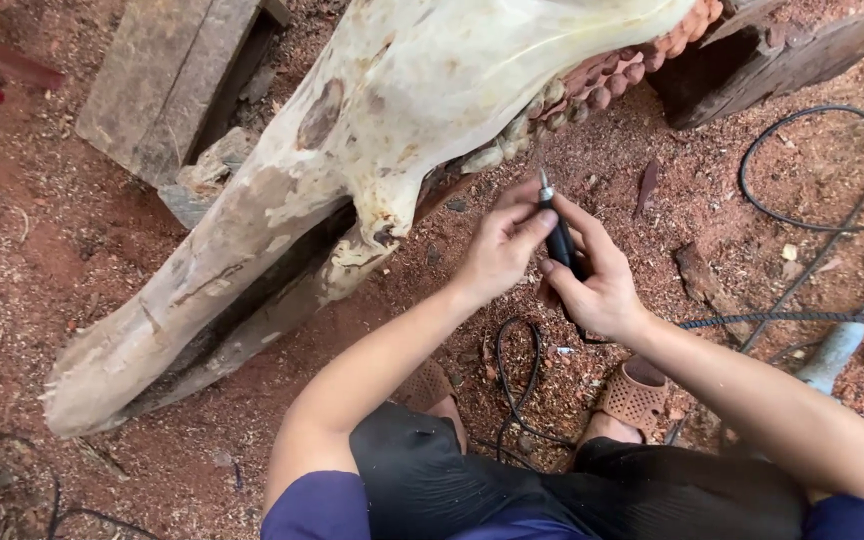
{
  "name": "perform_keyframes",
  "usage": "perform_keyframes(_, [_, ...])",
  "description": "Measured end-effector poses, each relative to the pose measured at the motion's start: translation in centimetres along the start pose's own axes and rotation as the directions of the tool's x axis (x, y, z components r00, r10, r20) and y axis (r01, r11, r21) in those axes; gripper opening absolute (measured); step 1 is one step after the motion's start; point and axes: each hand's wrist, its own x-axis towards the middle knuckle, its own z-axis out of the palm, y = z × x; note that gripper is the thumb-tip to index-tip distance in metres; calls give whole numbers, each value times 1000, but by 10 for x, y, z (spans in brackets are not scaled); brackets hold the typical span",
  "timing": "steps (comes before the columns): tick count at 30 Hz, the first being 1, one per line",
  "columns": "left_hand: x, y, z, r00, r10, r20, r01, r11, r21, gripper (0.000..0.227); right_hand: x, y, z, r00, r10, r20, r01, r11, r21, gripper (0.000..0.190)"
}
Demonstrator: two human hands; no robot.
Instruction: Using a pyrography tool to add fine textures and decorative details to a wooden sculpture.
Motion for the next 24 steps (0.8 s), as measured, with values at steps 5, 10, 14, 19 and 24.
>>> perform_keyframes(5, [11,31,-15,999,29,32,-33,991,127,32,15,-2,-3,999,-24,26,25,999,-45,71])
perform_keyframes(10, [16,21,-24,999,38,18,-41,957,287,35,31,12,-2,999,-34,22,34,999,4,70])
perform_keyframes(14, [17,40,-22,995,101,8,-99,946,309,36,35,-3,4,1000,-26,16,26,999,27,71])
perform_keyframes(19, [19,42,-27,993,112,26,-114,945,305,33,34,7,6,1000,2,-19,-2,1000,24,69])
perform_keyframes(24, [17,63,-28,992,130,0,-115,881,459,27,35,-21,21,999,24,-46,-19,995,97,69])
